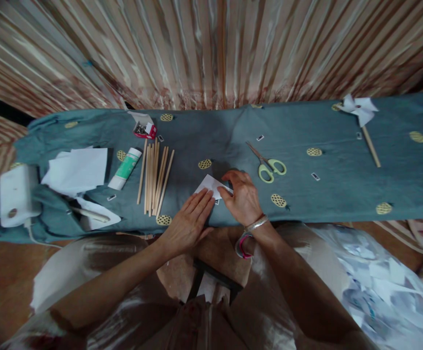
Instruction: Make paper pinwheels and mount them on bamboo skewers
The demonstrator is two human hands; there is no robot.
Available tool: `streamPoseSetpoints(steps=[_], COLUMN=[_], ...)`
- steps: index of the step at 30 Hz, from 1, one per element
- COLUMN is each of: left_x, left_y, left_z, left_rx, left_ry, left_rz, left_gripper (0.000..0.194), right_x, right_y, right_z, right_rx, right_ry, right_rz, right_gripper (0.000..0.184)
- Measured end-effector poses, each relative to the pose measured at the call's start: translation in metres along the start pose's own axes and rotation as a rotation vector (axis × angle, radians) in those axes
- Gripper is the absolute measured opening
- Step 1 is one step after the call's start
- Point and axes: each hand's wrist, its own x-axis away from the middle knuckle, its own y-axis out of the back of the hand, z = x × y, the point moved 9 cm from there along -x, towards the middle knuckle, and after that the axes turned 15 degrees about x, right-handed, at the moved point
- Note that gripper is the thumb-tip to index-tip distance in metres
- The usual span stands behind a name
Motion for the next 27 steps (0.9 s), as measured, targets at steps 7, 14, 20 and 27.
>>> streamPoseSetpoints(steps=[7, 14, 20, 27], left_x=[-0.001, 0.013, 0.054, 0.065], left_y=[-0.003, 0.003, 0.013, 0.026], left_z=[0.002, 0.003, 0.005, 0.004], left_rx=[-0.022, -0.048, -0.085, -0.02], left_ry=[0.008, -0.009, 0.014, 0.048], left_rz=[0.001, -0.004, -0.009, -0.113], left_gripper=[0.067, 0.065, 0.065, 0.059], right_x=[0.017, 0.029, 0.035, 0.033], right_y=[-0.002, -0.005, 0.005, 0.012], right_z=[0.01, -0.006, -0.024, -0.022], right_rx=[0.026, 0.056, 0.034, -0.004], right_ry=[0.015, -0.015, -0.031, -0.027], right_rz=[-0.061, -0.055, -0.1, -0.109], right_gripper=[0.044, 0.046, 0.039, 0.035])
